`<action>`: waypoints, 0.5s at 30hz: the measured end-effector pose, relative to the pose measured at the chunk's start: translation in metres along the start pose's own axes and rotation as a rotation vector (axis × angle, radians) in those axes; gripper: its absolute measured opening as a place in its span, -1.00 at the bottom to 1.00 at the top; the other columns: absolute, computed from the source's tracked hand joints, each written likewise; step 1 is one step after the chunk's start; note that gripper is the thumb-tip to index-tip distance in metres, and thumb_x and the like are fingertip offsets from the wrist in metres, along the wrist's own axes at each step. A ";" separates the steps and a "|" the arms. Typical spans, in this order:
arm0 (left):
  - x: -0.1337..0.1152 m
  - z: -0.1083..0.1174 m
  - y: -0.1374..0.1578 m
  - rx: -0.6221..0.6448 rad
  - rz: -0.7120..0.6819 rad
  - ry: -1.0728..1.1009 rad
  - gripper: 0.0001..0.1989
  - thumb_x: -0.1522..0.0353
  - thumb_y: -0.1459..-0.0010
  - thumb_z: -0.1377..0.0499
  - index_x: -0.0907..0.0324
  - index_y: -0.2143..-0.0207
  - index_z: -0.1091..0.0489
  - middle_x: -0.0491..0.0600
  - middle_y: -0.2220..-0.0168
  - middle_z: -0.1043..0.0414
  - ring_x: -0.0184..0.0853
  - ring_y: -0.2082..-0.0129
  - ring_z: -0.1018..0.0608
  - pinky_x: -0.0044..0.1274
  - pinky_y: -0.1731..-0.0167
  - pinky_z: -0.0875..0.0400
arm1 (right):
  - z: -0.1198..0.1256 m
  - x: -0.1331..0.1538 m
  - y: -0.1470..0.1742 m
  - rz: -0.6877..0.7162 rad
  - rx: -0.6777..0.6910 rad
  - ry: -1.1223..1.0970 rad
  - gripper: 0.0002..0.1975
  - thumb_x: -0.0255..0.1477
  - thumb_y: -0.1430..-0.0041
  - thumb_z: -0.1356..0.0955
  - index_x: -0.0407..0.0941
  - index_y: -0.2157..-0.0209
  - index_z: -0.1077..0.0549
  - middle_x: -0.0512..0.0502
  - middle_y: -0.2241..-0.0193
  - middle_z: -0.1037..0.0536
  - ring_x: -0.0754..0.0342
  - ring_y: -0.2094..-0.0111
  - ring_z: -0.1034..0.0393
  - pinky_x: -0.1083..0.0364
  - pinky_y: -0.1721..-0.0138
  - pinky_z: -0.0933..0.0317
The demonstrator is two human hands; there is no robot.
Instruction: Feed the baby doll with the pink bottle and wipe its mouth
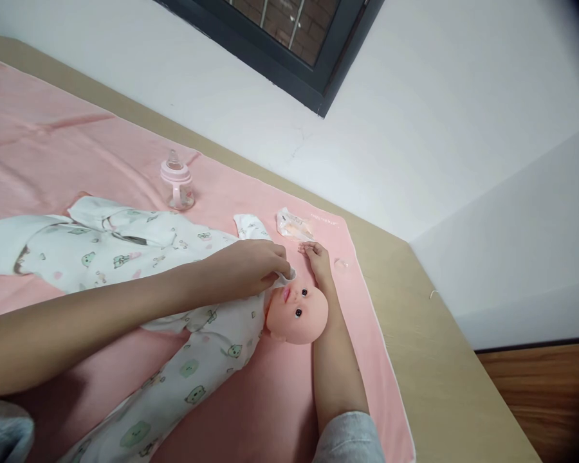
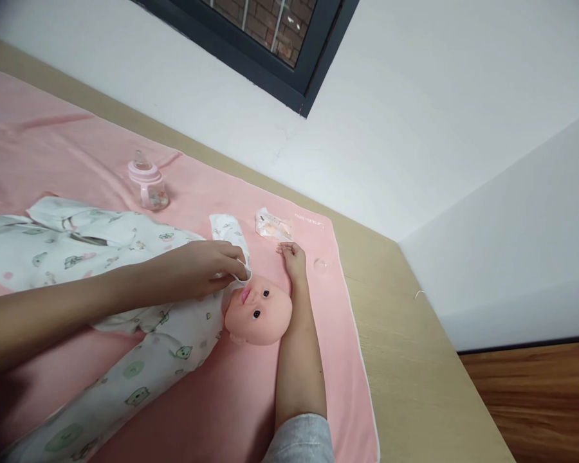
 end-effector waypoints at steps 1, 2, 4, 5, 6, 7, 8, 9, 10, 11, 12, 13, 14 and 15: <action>0.000 0.000 0.000 -0.005 -0.004 0.005 -0.67 0.59 -0.15 -0.05 0.10 0.25 -0.54 -0.06 0.30 -0.44 -0.31 0.33 -0.48 -0.53 0.36 -0.20 | 0.000 0.000 0.000 0.000 0.000 0.005 -0.85 -0.41 -0.04 -0.35 -0.14 0.32 -0.49 -0.08 0.32 -0.61 0.08 0.26 -0.51 0.01 -0.01 -0.35; 0.001 -0.001 0.000 -0.003 -0.008 0.007 -0.66 0.59 -0.15 -0.04 0.10 0.24 -0.55 -0.05 0.29 -0.44 -0.31 0.32 -0.48 -0.53 0.36 -0.21 | 0.000 0.001 0.000 0.000 -0.002 0.009 -0.85 -0.41 -0.04 -0.35 -0.14 0.32 -0.49 -0.09 0.32 -0.61 0.08 0.25 -0.51 0.02 -0.01 -0.35; 0.002 -0.004 -0.001 0.010 -0.014 0.006 -0.64 0.59 -0.15 -0.02 0.09 0.23 -0.56 -0.05 0.29 -0.43 -0.32 0.33 -0.48 -0.53 0.37 -0.21 | 0.000 0.001 0.001 -0.001 -0.004 0.011 -0.85 -0.41 -0.05 -0.34 -0.14 0.31 -0.49 -0.09 0.31 -0.61 0.08 0.25 -0.51 0.02 0.00 -0.35; 0.002 -0.005 -0.001 0.014 -0.017 0.002 -0.63 0.59 -0.15 -0.02 0.09 0.23 -0.56 -0.05 0.30 -0.42 -0.32 0.34 -0.48 -0.53 0.38 -0.20 | 0.000 0.001 0.000 -0.001 -0.005 0.011 -0.84 -0.41 -0.05 -0.34 -0.14 0.31 -0.49 -0.09 0.31 -0.61 0.09 0.26 -0.50 0.02 0.00 -0.35; 0.003 -0.006 -0.001 0.015 -0.018 -0.001 -0.62 0.60 -0.15 -0.01 0.09 0.23 -0.56 -0.05 0.30 -0.42 -0.32 0.34 -0.47 -0.53 0.38 -0.20 | 0.000 0.001 0.000 -0.001 -0.005 0.011 -0.84 -0.41 -0.05 -0.34 -0.14 0.31 -0.50 -0.08 0.31 -0.61 0.09 0.26 -0.50 0.02 0.00 -0.35; 0.003 -0.006 -0.001 0.012 -0.021 -0.003 -0.62 0.60 -0.15 -0.01 0.09 0.23 -0.56 -0.05 0.31 -0.41 -0.33 0.35 -0.47 -0.53 0.38 -0.20 | 0.000 0.001 0.000 -0.001 -0.006 0.009 -0.84 -0.41 -0.04 -0.34 -0.15 0.31 -0.50 -0.08 0.32 -0.61 0.09 0.27 -0.50 0.03 0.00 -0.35; 0.003 -0.006 -0.002 0.007 -0.024 -0.002 -0.62 0.60 -0.15 -0.01 0.08 0.23 -0.55 -0.05 0.31 -0.41 -0.33 0.35 -0.47 -0.53 0.38 -0.20 | 0.000 0.001 0.000 -0.001 -0.007 0.008 -0.84 -0.41 -0.04 -0.34 -0.15 0.32 -0.50 -0.08 0.32 -0.61 0.10 0.27 -0.50 0.03 0.01 -0.35; 0.002 -0.005 -0.002 0.003 -0.027 0.001 -0.62 0.60 -0.15 -0.01 0.08 0.23 -0.56 -0.06 0.32 -0.40 -0.34 0.35 -0.46 -0.53 0.38 -0.20 | 0.000 0.000 -0.001 0.000 -0.008 0.008 -0.84 -0.41 -0.04 -0.34 -0.14 0.32 -0.50 -0.07 0.33 -0.61 0.10 0.28 -0.50 0.03 0.01 -0.35; 0.002 -0.005 -0.002 0.000 -0.027 0.005 -0.61 0.60 -0.15 0.00 0.08 0.23 -0.56 -0.06 0.32 -0.40 -0.34 0.36 -0.46 -0.53 0.37 -0.20 | 0.000 0.000 -0.001 0.001 -0.008 0.009 -0.85 -0.41 -0.03 -0.35 -0.14 0.33 -0.50 -0.07 0.34 -0.61 0.10 0.28 -0.50 0.03 0.01 -0.35; 0.001 -0.004 -0.001 -0.002 -0.024 0.009 -0.60 0.61 -0.14 0.00 0.08 0.22 -0.56 -0.07 0.32 -0.39 -0.35 0.36 -0.45 -0.54 0.37 -0.20 | 0.001 0.000 -0.001 0.003 -0.007 0.010 -0.85 -0.41 -0.03 -0.35 -0.14 0.33 -0.50 -0.07 0.34 -0.61 0.09 0.28 -0.51 0.02 0.01 -0.35; 0.001 -0.004 -0.001 -0.006 -0.019 0.012 -0.60 0.61 -0.14 0.00 0.07 0.22 -0.56 -0.07 0.32 -0.39 -0.35 0.36 -0.45 -0.54 0.37 -0.20 | 0.001 -0.001 -0.002 0.005 -0.009 0.011 -0.86 -0.42 -0.03 -0.35 -0.13 0.33 -0.50 -0.06 0.34 -0.61 0.09 0.28 -0.51 0.02 0.00 -0.35; 0.000 -0.004 -0.001 -0.006 -0.011 0.013 -0.59 0.62 -0.13 0.00 0.07 0.21 -0.56 -0.07 0.31 -0.39 -0.36 0.36 -0.45 -0.55 0.38 -0.20 | 0.001 -0.001 -0.002 0.005 -0.009 0.012 -0.86 -0.42 -0.03 -0.35 -0.13 0.34 -0.50 -0.06 0.35 -0.62 0.09 0.28 -0.51 0.02 0.00 -0.35; 0.001 -0.005 -0.001 -0.003 -0.002 0.014 -0.58 0.62 -0.13 0.00 0.06 0.21 -0.56 -0.08 0.30 -0.40 -0.36 0.36 -0.45 -0.55 0.38 -0.20 | 0.001 -0.002 -0.002 0.004 -0.010 0.011 -0.86 -0.42 -0.02 -0.35 -0.12 0.34 -0.50 -0.05 0.34 -0.62 0.09 0.28 -0.51 0.02 0.00 -0.35; 0.001 -0.005 -0.001 -0.002 0.004 0.014 -0.57 0.62 -0.12 0.00 0.06 0.20 -0.56 -0.08 0.29 -0.40 -0.37 0.37 -0.46 -0.56 0.38 -0.20 | 0.001 -0.002 -0.002 0.003 -0.010 0.009 -0.86 -0.42 -0.02 -0.35 -0.12 0.33 -0.50 -0.05 0.34 -0.62 0.10 0.28 -0.51 0.02 0.00 -0.35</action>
Point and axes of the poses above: each hand's wrist, its own y-axis away from the middle knuckle, its own z-axis out of the back of the hand, x = y × z, the point moved 8 cm from there along -y, towards the middle knuckle
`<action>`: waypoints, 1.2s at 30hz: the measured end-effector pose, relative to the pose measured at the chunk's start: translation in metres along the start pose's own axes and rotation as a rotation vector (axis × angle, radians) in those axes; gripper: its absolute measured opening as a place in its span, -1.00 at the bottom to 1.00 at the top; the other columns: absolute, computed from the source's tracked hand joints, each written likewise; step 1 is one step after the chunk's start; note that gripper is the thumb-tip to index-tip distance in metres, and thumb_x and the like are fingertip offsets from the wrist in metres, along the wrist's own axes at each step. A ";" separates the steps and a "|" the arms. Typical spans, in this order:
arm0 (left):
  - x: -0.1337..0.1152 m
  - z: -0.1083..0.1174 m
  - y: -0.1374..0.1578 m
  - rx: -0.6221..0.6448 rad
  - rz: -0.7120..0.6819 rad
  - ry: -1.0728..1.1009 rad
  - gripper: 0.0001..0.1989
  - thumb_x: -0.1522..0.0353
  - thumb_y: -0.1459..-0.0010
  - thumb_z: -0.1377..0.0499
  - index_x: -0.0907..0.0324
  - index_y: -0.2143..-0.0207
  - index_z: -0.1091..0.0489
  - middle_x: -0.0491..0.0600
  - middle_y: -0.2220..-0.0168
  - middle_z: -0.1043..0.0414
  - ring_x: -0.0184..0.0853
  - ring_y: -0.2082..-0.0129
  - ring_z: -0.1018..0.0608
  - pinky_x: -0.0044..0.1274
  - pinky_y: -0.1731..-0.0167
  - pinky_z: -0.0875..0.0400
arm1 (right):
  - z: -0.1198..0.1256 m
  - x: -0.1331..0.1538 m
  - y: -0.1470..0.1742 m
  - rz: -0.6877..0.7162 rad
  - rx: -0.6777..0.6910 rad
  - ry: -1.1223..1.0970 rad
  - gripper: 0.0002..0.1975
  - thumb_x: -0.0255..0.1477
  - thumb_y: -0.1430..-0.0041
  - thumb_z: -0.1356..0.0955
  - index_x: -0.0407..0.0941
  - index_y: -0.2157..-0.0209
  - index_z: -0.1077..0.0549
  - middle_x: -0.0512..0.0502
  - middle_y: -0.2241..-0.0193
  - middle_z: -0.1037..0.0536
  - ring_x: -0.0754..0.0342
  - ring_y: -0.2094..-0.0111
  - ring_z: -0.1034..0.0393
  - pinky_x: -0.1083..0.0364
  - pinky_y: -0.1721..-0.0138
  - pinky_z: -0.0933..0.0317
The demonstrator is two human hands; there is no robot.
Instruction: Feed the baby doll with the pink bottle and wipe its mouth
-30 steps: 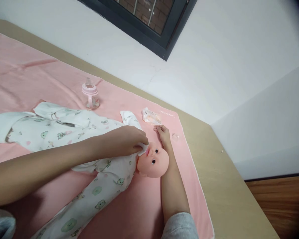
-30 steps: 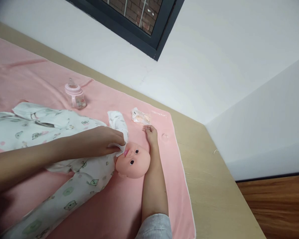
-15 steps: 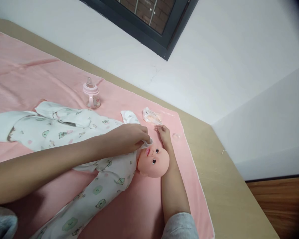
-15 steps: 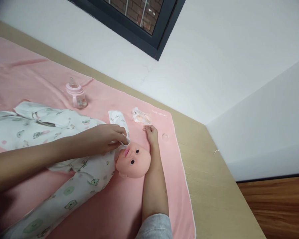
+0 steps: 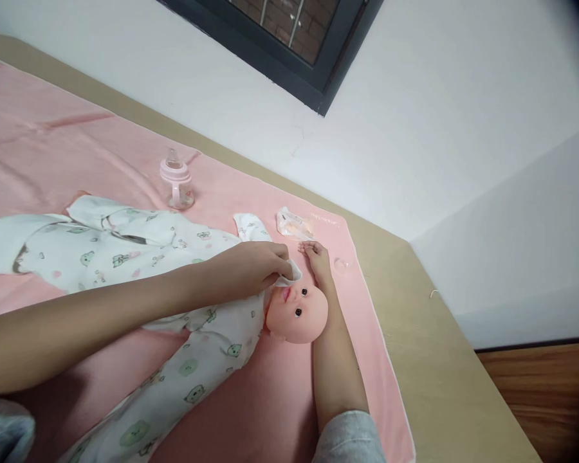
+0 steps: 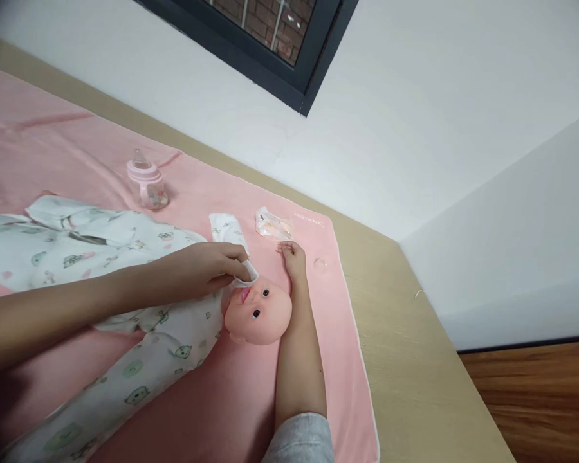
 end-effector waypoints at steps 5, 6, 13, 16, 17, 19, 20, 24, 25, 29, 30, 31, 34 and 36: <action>0.000 0.000 -0.001 -0.028 -0.010 0.000 -0.55 0.62 -0.12 0.01 0.05 0.19 -0.56 -0.09 0.24 -0.43 -0.41 0.41 -0.45 -0.57 0.41 -0.18 | -0.001 0.000 0.000 0.005 0.005 -0.002 -0.85 -0.43 -0.02 -0.34 -0.12 0.33 -0.51 -0.04 0.34 -0.62 0.10 0.28 -0.51 0.04 0.01 -0.35; 0.000 0.000 -0.001 -0.032 -0.008 -0.002 -0.55 0.63 -0.11 0.01 0.05 0.19 -0.56 -0.09 0.24 -0.43 -0.41 0.41 -0.45 -0.57 0.42 -0.18 | -0.001 0.001 0.001 0.006 0.005 -0.001 -0.85 -0.43 -0.02 -0.34 -0.12 0.33 -0.51 -0.04 0.34 -0.61 0.10 0.28 -0.51 0.03 0.01 -0.35; -0.001 0.003 0.000 -0.086 -0.025 -0.006 -0.54 0.65 -0.07 0.02 0.09 0.20 -0.56 -0.09 0.25 -0.40 -0.45 0.45 -0.40 -0.59 0.44 -0.17 | -0.001 0.003 0.001 0.008 -0.001 0.010 -0.86 -0.43 -0.02 -0.34 -0.12 0.34 -0.50 -0.04 0.35 -0.61 0.09 0.27 -0.50 0.03 0.02 -0.35; -0.004 0.010 0.001 -0.125 -0.022 -0.013 -0.51 0.68 -0.01 0.04 0.11 0.22 -0.56 -0.08 0.23 -0.40 -0.47 0.49 -0.34 -0.61 0.47 -0.15 | -0.001 0.003 0.001 0.010 -0.002 0.010 -0.86 -0.42 -0.02 -0.34 -0.12 0.34 -0.50 -0.05 0.35 -0.61 0.09 0.28 -0.50 0.02 0.02 -0.35; -0.005 0.013 0.002 -0.134 -0.027 -0.006 -0.51 0.68 -0.02 0.05 0.11 0.23 -0.56 -0.07 0.23 -0.40 -0.47 0.48 -0.35 -0.61 0.46 -0.15 | -0.001 0.003 0.001 0.010 -0.002 0.010 -0.86 -0.42 -0.02 -0.34 -0.13 0.33 -0.50 -0.05 0.35 -0.61 0.09 0.28 -0.50 0.02 0.02 -0.35; -0.009 0.016 0.004 -0.145 -0.046 0.032 -0.53 0.66 -0.05 0.06 0.12 0.25 -0.56 -0.07 0.22 -0.40 -0.46 0.43 -0.39 -0.62 0.42 -0.19 | -0.001 0.002 0.001 0.009 -0.001 0.006 -0.85 -0.43 -0.02 -0.34 -0.13 0.33 -0.50 -0.05 0.34 -0.61 0.09 0.27 -0.50 0.02 0.02 -0.35; -0.011 0.017 0.004 -0.144 -0.057 0.062 -0.54 0.65 -0.07 0.06 0.12 0.26 -0.56 -0.07 0.22 -0.40 -0.46 0.40 -0.42 -0.62 0.39 -0.21 | -0.001 0.001 0.001 0.008 -0.001 0.003 -0.86 -0.43 -0.02 -0.34 -0.13 0.33 -0.50 -0.05 0.34 -0.61 0.09 0.27 -0.50 0.02 0.02 -0.35; -0.013 0.012 0.004 -0.108 -0.072 0.159 -0.55 0.65 -0.09 0.05 0.10 0.29 -0.57 -0.09 0.21 -0.41 -0.45 0.35 -0.46 -0.62 0.33 -0.25 | -0.001 -0.001 0.000 -0.001 -0.001 0.009 -0.86 -0.44 -0.03 -0.33 -0.12 0.34 -0.49 -0.05 0.33 -0.61 0.09 0.27 -0.51 0.02 0.01 -0.35; -0.013 0.010 0.004 -0.098 -0.067 0.162 -0.55 0.65 -0.08 0.04 0.09 0.29 -0.57 -0.10 0.21 -0.41 -0.45 0.35 -0.46 -0.62 0.34 -0.24 | -0.001 -0.001 0.000 0.000 -0.001 0.015 -0.86 -0.44 -0.03 -0.32 -0.12 0.34 -0.49 -0.05 0.33 -0.62 0.09 0.28 -0.51 0.02 0.00 -0.35; -0.011 0.004 0.002 -0.080 -0.052 0.159 -0.53 0.67 -0.07 0.03 0.07 0.30 -0.59 -0.11 0.23 -0.40 -0.48 0.41 -0.43 -0.61 0.38 -0.21 | -0.001 -0.001 -0.001 0.008 0.003 0.022 -0.84 -0.41 -0.04 -0.33 -0.12 0.32 -0.50 -0.07 0.32 -0.62 0.09 0.27 -0.51 0.01 -0.01 -0.35; -0.010 0.003 0.002 -0.074 -0.047 0.157 -0.54 0.68 -0.06 0.02 0.08 0.31 -0.59 -0.11 0.23 -0.39 -0.48 0.42 -0.43 -0.61 0.38 -0.21 | -0.001 -0.001 -0.001 0.009 0.005 0.021 -0.84 -0.40 -0.05 -0.33 -0.12 0.31 -0.50 -0.07 0.32 -0.62 0.08 0.26 -0.51 0.01 -0.01 -0.35; -0.010 0.002 0.002 -0.063 -0.041 0.154 -0.54 0.68 -0.06 0.02 0.09 0.32 -0.59 -0.11 0.23 -0.40 -0.48 0.42 -0.43 -0.61 0.38 -0.21 | -0.001 -0.001 -0.001 0.010 0.008 0.021 -0.83 -0.40 -0.05 -0.33 -0.12 0.31 -0.50 -0.07 0.32 -0.62 0.08 0.26 -0.51 0.00 -0.01 -0.35; -0.009 -0.003 0.002 -0.029 -0.029 0.132 -0.56 0.69 -0.06 0.01 0.10 0.33 -0.58 -0.11 0.21 -0.40 -0.48 0.43 -0.42 -0.60 0.39 -0.20 | -0.001 0.000 -0.001 0.018 0.010 0.024 -0.83 -0.41 -0.04 -0.32 -0.12 0.31 -0.50 -0.06 0.33 -0.62 0.08 0.26 -0.52 0.01 0.00 -0.36; -0.008 -0.004 0.002 -0.021 -0.027 0.128 -0.56 0.68 -0.07 0.00 0.09 0.32 -0.58 -0.11 0.21 -0.40 -0.48 0.43 -0.42 -0.59 0.40 -0.20 | -0.001 0.000 -0.001 0.020 0.008 0.030 -0.83 -0.40 -0.03 -0.32 -0.12 0.31 -0.49 -0.06 0.34 -0.62 0.08 0.27 -0.51 0.01 0.00 -0.36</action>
Point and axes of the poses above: each hand's wrist, its own y-axis away from the middle knuckle, its own z-axis out of the back of the hand, x = y × z, the point moved 8 cm from there along -y, towards the middle knuckle
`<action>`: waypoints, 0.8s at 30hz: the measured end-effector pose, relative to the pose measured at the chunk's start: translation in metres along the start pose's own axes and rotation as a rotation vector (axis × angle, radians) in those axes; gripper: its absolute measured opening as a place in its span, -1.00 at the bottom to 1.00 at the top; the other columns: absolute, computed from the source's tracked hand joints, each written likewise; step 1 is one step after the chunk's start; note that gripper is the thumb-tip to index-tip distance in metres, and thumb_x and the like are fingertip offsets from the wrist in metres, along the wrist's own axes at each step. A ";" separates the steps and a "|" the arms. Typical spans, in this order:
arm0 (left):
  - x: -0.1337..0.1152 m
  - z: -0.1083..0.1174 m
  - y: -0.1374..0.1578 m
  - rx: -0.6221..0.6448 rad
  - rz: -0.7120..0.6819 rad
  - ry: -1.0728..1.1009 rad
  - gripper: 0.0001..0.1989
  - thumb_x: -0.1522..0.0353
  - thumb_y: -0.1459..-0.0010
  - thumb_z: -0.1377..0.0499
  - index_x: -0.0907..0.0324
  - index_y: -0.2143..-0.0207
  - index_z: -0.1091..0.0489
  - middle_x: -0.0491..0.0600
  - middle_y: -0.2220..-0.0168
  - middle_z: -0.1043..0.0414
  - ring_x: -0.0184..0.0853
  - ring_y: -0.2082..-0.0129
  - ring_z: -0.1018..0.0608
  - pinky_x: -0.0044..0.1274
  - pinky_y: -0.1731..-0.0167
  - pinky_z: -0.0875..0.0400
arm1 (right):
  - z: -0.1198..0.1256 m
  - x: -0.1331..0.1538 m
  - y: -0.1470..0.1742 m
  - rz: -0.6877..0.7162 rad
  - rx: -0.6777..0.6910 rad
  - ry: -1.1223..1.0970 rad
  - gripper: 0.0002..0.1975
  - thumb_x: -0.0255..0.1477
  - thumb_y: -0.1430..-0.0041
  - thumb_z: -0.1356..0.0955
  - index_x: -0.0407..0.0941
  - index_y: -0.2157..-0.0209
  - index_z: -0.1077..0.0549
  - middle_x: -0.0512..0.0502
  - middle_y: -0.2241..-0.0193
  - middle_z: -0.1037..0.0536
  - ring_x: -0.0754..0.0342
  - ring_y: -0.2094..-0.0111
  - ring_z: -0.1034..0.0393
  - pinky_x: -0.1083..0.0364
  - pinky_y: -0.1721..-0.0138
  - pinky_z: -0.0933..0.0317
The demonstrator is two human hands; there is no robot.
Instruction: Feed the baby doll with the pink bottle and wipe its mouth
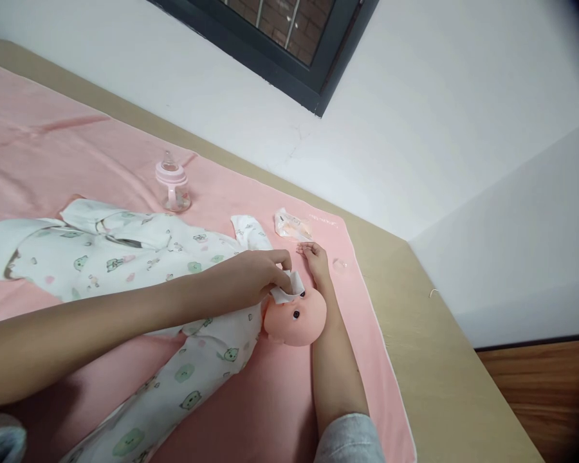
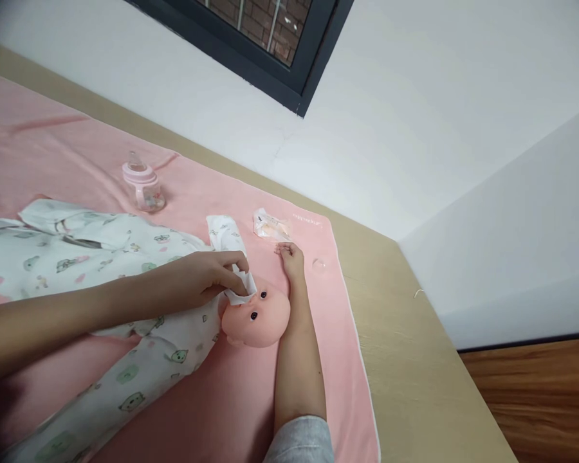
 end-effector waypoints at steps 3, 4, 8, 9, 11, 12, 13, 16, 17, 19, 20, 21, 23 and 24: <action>0.000 0.002 0.000 -0.016 -0.004 0.018 -0.58 0.66 -0.07 0.00 0.10 0.32 -0.57 -0.11 0.22 -0.40 -0.48 0.43 -0.42 -0.60 0.38 -0.21 | 0.000 -0.001 0.000 -0.005 -0.004 0.005 -0.83 -0.40 -0.03 -0.32 -0.12 0.31 -0.49 -0.06 0.34 -0.62 0.08 0.27 -0.51 0.00 0.00 -0.36; -0.001 0.003 0.000 -0.025 -0.009 0.025 -0.58 0.66 -0.07 0.01 0.11 0.32 -0.57 -0.10 0.22 -0.40 -0.47 0.42 -0.43 -0.60 0.38 -0.21 | 0.000 -0.001 0.000 -0.005 -0.005 0.006 -0.83 -0.40 -0.03 -0.33 -0.12 0.32 -0.49 -0.07 0.33 -0.63 0.07 0.27 -0.52 0.00 0.00 -0.36; -0.001 0.005 -0.001 -0.044 -0.021 0.036 -0.59 0.64 -0.07 0.02 0.13 0.30 -0.56 -0.09 0.23 -0.40 -0.44 0.38 -0.44 -0.59 0.36 -0.22 | 0.000 0.000 0.001 -0.004 -0.003 0.008 -0.84 -0.39 -0.04 -0.33 -0.12 0.31 -0.50 -0.07 0.32 -0.63 0.07 0.26 -0.52 -0.01 -0.01 -0.35; -0.001 0.005 -0.001 -0.037 -0.022 0.037 -0.60 0.64 -0.08 0.02 0.13 0.30 -0.55 -0.08 0.23 -0.40 -0.44 0.37 -0.45 -0.59 0.36 -0.23 | 0.000 0.000 0.001 -0.007 -0.004 0.006 -0.84 -0.40 -0.05 -0.32 -0.12 0.31 -0.49 -0.07 0.32 -0.63 0.07 0.26 -0.52 0.00 -0.01 -0.35; 0.000 0.003 -0.001 -0.017 -0.017 0.038 -0.61 0.62 -0.09 0.02 0.14 0.29 -0.55 -0.07 0.23 -0.40 -0.42 0.36 -0.45 -0.57 0.35 -0.23 | 0.000 0.000 0.002 -0.014 -0.009 0.000 -0.84 -0.41 -0.05 -0.32 -0.12 0.32 -0.49 -0.07 0.32 -0.62 0.08 0.26 -0.52 0.01 -0.01 -0.36; 0.000 0.003 -0.001 -0.012 -0.015 0.038 -0.61 0.61 -0.10 0.03 0.14 0.28 -0.55 -0.06 0.22 -0.40 -0.41 0.36 -0.45 -0.57 0.34 -0.23 | 0.000 0.001 0.002 -0.016 -0.011 -0.001 -0.84 -0.42 -0.05 -0.32 -0.12 0.32 -0.50 -0.07 0.32 -0.62 0.09 0.27 -0.52 0.01 -0.01 -0.36; 0.001 0.003 -0.001 -0.011 -0.012 0.036 -0.61 0.61 -0.10 0.03 0.14 0.28 -0.55 -0.05 0.21 -0.40 -0.40 0.35 -0.45 -0.56 0.34 -0.23 | 0.000 0.001 0.002 -0.017 -0.012 0.000 -0.84 -0.43 -0.04 -0.32 -0.12 0.32 -0.50 -0.07 0.31 -0.62 0.09 0.27 -0.51 0.01 -0.01 -0.36; 0.002 0.003 -0.002 -0.012 -0.001 0.029 -0.62 0.60 -0.11 0.04 0.15 0.28 -0.54 -0.04 0.21 -0.40 -0.38 0.33 -0.46 -0.54 0.33 -0.24 | -0.001 0.001 0.003 -0.018 -0.011 0.002 -0.84 -0.44 -0.04 -0.32 -0.12 0.32 -0.50 -0.06 0.31 -0.62 0.10 0.26 -0.51 0.02 -0.01 -0.35; 0.002 0.003 -0.002 -0.012 0.003 0.026 -0.62 0.60 -0.11 0.04 0.15 0.28 -0.54 -0.04 0.21 -0.40 -0.38 0.33 -0.46 -0.54 0.33 -0.23 | -0.001 0.001 0.003 -0.018 -0.010 0.002 -0.84 -0.44 -0.04 -0.31 -0.12 0.32 -0.50 -0.07 0.30 -0.62 0.10 0.26 -0.51 0.02 -0.02 -0.35; 0.002 0.002 -0.002 -0.005 0.014 0.016 -0.62 0.60 -0.11 0.04 0.15 0.29 -0.54 -0.04 0.20 -0.40 -0.39 0.34 -0.45 -0.54 0.33 -0.23 | -0.001 0.001 0.003 -0.014 -0.008 0.002 -0.84 -0.43 -0.05 -0.32 -0.12 0.31 -0.50 -0.07 0.30 -0.62 0.09 0.26 -0.51 0.01 -0.02 -0.35; 0.002 0.002 -0.002 -0.002 0.021 0.006 -0.61 0.60 -0.11 0.05 0.14 0.29 -0.54 -0.05 0.20 -0.40 -0.39 0.34 -0.45 -0.54 0.33 -0.23 | -0.001 0.001 0.003 -0.012 -0.008 0.003 -0.85 -0.42 -0.05 -0.32 -0.11 0.31 -0.49 -0.07 0.30 -0.62 0.09 0.26 -0.51 0.01 -0.02 -0.35; 0.001 0.003 -0.002 -0.001 0.029 -0.007 -0.61 0.60 -0.12 0.05 0.14 0.28 -0.54 -0.04 0.19 -0.40 -0.39 0.34 -0.45 -0.54 0.34 -0.23 | 0.000 0.001 0.002 -0.009 -0.008 0.004 -0.85 -0.42 -0.05 -0.33 -0.11 0.32 -0.49 -0.07 0.31 -0.62 0.09 0.26 -0.51 0.00 -0.02 -0.35; 0.001 0.007 -0.001 -0.009 0.054 -0.031 -0.59 0.59 -0.14 0.06 0.11 0.24 -0.55 -0.04 0.18 -0.40 -0.38 0.33 -0.46 -0.54 0.34 -0.23 | 0.000 0.001 0.001 -0.004 -0.007 0.008 -0.85 -0.41 -0.04 -0.33 -0.11 0.32 -0.49 -0.06 0.31 -0.62 0.09 0.27 -0.51 0.01 -0.01 -0.34; 0.001 0.010 -0.001 -0.012 0.074 -0.035 -0.58 0.58 -0.15 0.06 0.10 0.22 -0.55 -0.04 0.19 -0.40 -0.37 0.33 -0.46 -0.54 0.34 -0.23 | 0.000 0.001 0.001 -0.004 -0.007 0.008 -0.85 -0.42 -0.03 -0.33 -0.11 0.32 -0.49 -0.06 0.31 -0.62 0.09 0.27 -0.51 0.01 -0.01 -0.34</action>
Point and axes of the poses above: each hand's wrist, its own y-axis away from the middle knuckle, its own z-axis out of the back of the hand, x = y × z, the point moved 8 cm from there along -y, towards the middle knuckle
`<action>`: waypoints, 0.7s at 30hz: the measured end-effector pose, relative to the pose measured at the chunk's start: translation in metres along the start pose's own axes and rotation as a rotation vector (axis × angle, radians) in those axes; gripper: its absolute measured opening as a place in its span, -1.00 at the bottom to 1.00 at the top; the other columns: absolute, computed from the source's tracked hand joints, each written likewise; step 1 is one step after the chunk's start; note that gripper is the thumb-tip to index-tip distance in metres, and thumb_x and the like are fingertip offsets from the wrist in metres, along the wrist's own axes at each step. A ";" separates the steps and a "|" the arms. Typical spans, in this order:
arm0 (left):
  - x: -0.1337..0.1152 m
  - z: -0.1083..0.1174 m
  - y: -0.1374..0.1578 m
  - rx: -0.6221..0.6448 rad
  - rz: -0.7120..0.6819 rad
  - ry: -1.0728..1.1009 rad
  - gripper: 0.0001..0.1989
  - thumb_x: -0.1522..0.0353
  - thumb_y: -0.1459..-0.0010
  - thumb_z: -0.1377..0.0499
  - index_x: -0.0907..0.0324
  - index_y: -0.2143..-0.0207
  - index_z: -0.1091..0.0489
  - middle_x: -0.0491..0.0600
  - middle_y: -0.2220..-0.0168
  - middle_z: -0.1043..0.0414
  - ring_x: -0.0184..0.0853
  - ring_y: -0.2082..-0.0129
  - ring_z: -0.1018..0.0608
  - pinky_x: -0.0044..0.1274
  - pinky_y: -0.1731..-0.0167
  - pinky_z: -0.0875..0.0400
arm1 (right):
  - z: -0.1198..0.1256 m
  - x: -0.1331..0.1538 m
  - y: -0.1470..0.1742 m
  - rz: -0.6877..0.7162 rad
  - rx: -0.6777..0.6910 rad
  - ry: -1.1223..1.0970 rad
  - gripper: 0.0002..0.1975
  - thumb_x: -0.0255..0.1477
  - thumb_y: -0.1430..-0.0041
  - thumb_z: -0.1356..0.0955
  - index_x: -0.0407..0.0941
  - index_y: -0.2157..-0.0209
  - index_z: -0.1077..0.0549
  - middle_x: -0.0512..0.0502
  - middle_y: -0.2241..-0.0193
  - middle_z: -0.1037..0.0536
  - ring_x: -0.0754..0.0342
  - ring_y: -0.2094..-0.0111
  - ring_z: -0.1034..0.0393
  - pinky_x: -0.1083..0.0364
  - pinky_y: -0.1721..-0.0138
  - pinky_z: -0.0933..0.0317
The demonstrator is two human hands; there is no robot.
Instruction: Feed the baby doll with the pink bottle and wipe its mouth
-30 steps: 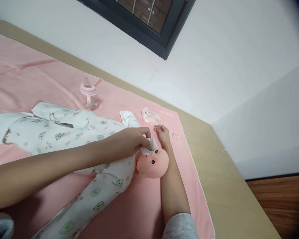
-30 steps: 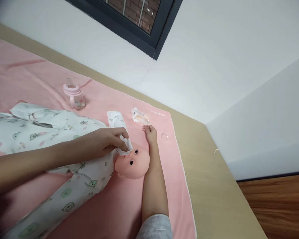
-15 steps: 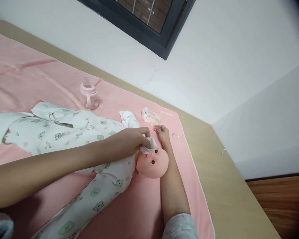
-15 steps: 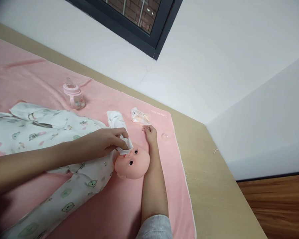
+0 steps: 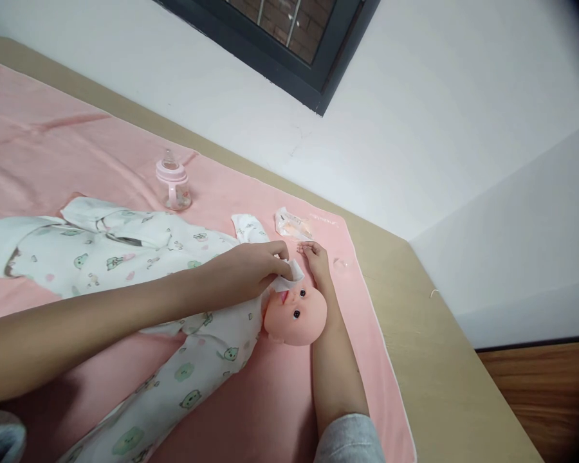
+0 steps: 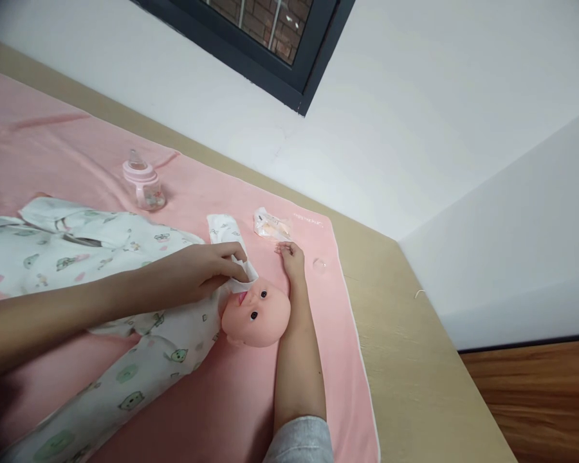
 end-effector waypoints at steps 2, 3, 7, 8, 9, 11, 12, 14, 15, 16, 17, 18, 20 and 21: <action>0.001 0.006 0.001 0.011 0.032 0.018 -0.58 0.57 -0.17 0.05 0.09 0.17 -0.54 -0.05 0.20 -0.41 -0.35 0.29 -0.47 -0.54 0.31 -0.25 | 0.000 0.000 0.000 0.000 0.002 0.000 -0.85 -0.43 -0.02 -0.33 -0.12 0.33 -0.50 -0.05 0.32 -0.61 0.09 0.28 -0.50 0.02 0.01 -0.35; 0.000 0.009 0.002 0.027 0.042 0.036 -0.60 0.56 -0.17 0.04 0.09 0.17 -0.54 -0.06 0.21 -0.41 -0.35 0.28 -0.48 -0.55 0.30 -0.26 | 0.000 0.001 0.000 0.001 0.000 -0.001 -0.85 -0.43 -0.02 -0.33 -0.12 0.33 -0.50 -0.05 0.33 -0.61 0.09 0.28 -0.50 0.02 0.01 -0.35; -0.001 0.019 0.005 0.118 0.063 0.096 -0.66 0.54 -0.16 -0.01 0.09 0.21 -0.53 -0.11 0.25 -0.43 -0.37 0.29 -0.48 -0.58 0.31 -0.26 | 0.000 0.001 0.001 -0.007 -0.006 0.006 -0.84 -0.41 -0.04 -0.33 -0.12 0.32 -0.50 -0.05 0.34 -0.61 0.10 0.28 -0.50 0.03 0.02 -0.35; -0.001 0.019 0.006 0.149 0.070 0.106 -0.66 0.54 -0.15 -0.02 0.08 0.22 -0.54 -0.12 0.26 -0.44 -0.38 0.30 -0.48 -0.59 0.32 -0.26 | 0.000 0.001 0.001 -0.011 -0.006 0.006 -0.84 -0.41 -0.05 -0.33 -0.12 0.31 -0.50 -0.06 0.33 -0.61 0.10 0.27 -0.50 0.03 0.02 -0.35; -0.002 0.018 0.006 0.181 0.076 0.116 -0.65 0.55 -0.14 -0.03 0.07 0.23 -0.54 -0.12 0.27 -0.44 -0.38 0.31 -0.48 -0.60 0.33 -0.26 | 0.000 0.000 0.001 -0.013 -0.005 0.004 -0.84 -0.40 -0.05 -0.33 -0.12 0.31 -0.50 -0.06 0.33 -0.61 0.10 0.27 -0.50 0.03 0.01 -0.34; -0.003 0.015 0.007 0.226 0.090 0.128 -0.64 0.57 -0.12 -0.04 0.05 0.23 -0.55 -0.13 0.27 -0.44 -0.39 0.31 -0.48 -0.60 0.34 -0.26 | 0.000 0.000 0.001 -0.014 -0.006 -0.002 -0.85 -0.41 -0.05 -0.33 -0.12 0.32 -0.50 -0.06 0.34 -0.61 0.10 0.28 -0.50 0.03 0.01 -0.34; -0.003 0.014 0.007 0.236 0.098 0.130 -0.63 0.57 -0.11 -0.04 0.04 0.23 -0.56 -0.13 0.26 -0.45 -0.39 0.31 -0.48 -0.60 0.34 -0.25 | 0.000 0.000 0.001 -0.013 -0.007 -0.004 -0.85 -0.41 -0.05 -0.32 -0.12 0.32 -0.50 -0.06 0.34 -0.61 0.10 0.28 -0.50 0.02 0.01 -0.35; -0.003 0.010 0.007 0.239 0.106 0.128 -0.64 0.57 -0.10 -0.05 0.04 0.25 -0.56 -0.13 0.26 -0.45 -0.38 0.33 -0.48 -0.59 0.35 -0.25 | 0.000 -0.001 0.000 -0.012 -0.007 -0.003 -0.85 -0.42 -0.05 -0.32 -0.12 0.32 -0.50 -0.06 0.34 -0.61 0.10 0.28 -0.51 0.02 0.01 -0.35; -0.002 0.009 0.007 0.239 0.104 0.123 -0.65 0.57 -0.10 -0.05 0.06 0.27 -0.56 -0.12 0.26 -0.45 -0.38 0.34 -0.48 -0.58 0.36 -0.24 | 0.000 -0.001 0.000 -0.013 -0.007 -0.002 -0.85 -0.42 -0.05 -0.32 -0.12 0.32 -0.50 -0.06 0.33 -0.62 0.10 0.28 -0.51 0.02 0.01 -0.35; -0.002 0.007 0.007 0.239 0.101 0.117 -0.66 0.57 -0.09 -0.05 0.07 0.30 -0.56 -0.12 0.26 -0.45 -0.38 0.35 -0.47 -0.57 0.37 -0.23 | 0.000 -0.001 0.000 -0.014 -0.007 -0.001 -0.85 -0.42 -0.05 -0.33 -0.12 0.32 -0.50 -0.06 0.33 -0.62 0.10 0.28 -0.51 0.02 0.01 -0.35; -0.002 0.006 0.007 0.244 0.095 0.113 -0.67 0.58 -0.08 -0.05 0.08 0.32 -0.55 -0.11 0.27 -0.45 -0.38 0.37 -0.46 -0.56 0.39 -0.22 | 0.001 -0.001 0.000 -0.015 -0.008 0.000 -0.85 -0.42 -0.05 -0.33 -0.12 0.32 -0.50 -0.06 0.34 -0.62 0.10 0.28 -0.51 0.02 0.01 -0.35; -0.001 0.004 0.007 0.250 0.086 0.109 -0.67 0.59 -0.07 -0.04 0.08 0.34 -0.55 -0.11 0.27 -0.45 -0.38 0.38 -0.46 -0.55 0.40 -0.21 | 0.001 -0.001 0.000 -0.015 -0.009 0.000 -0.85 -0.42 -0.05 -0.33 -0.12 0.32 -0.50 -0.06 0.34 -0.62 0.10 0.28 -0.51 0.02 0.01 -0.35; -0.002 0.002 0.007 0.250 0.059 0.111 -0.67 0.60 -0.05 -0.04 0.10 0.36 -0.53 -0.12 0.28 -0.44 -0.40 0.41 -0.45 -0.55 0.41 -0.19 | 0.000 0.000 0.001 -0.014 -0.007 -0.001 -0.85 -0.41 -0.06 -0.32 -0.12 0.32 -0.50 -0.06 0.34 -0.61 0.11 0.28 -0.51 0.02 0.01 -0.35; -0.002 0.002 0.006 0.243 0.044 0.114 -0.69 0.59 -0.05 -0.05 0.11 0.37 -0.53 -0.12 0.28 -0.44 -0.40 0.42 -0.44 -0.54 0.42 -0.18 | 0.000 0.001 0.001 -0.014 -0.006 -0.002 -0.84 -0.41 -0.06 -0.32 -0.12 0.31 -0.50 -0.06 0.34 -0.61 0.11 0.28 -0.51 0.02 0.01 -0.35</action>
Point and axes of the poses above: each hand's wrist, its own y-axis away from the middle knuckle, its own z-axis out of the back of the hand, x = y × z, the point moved 8 cm from there along -y, towards the middle knuckle
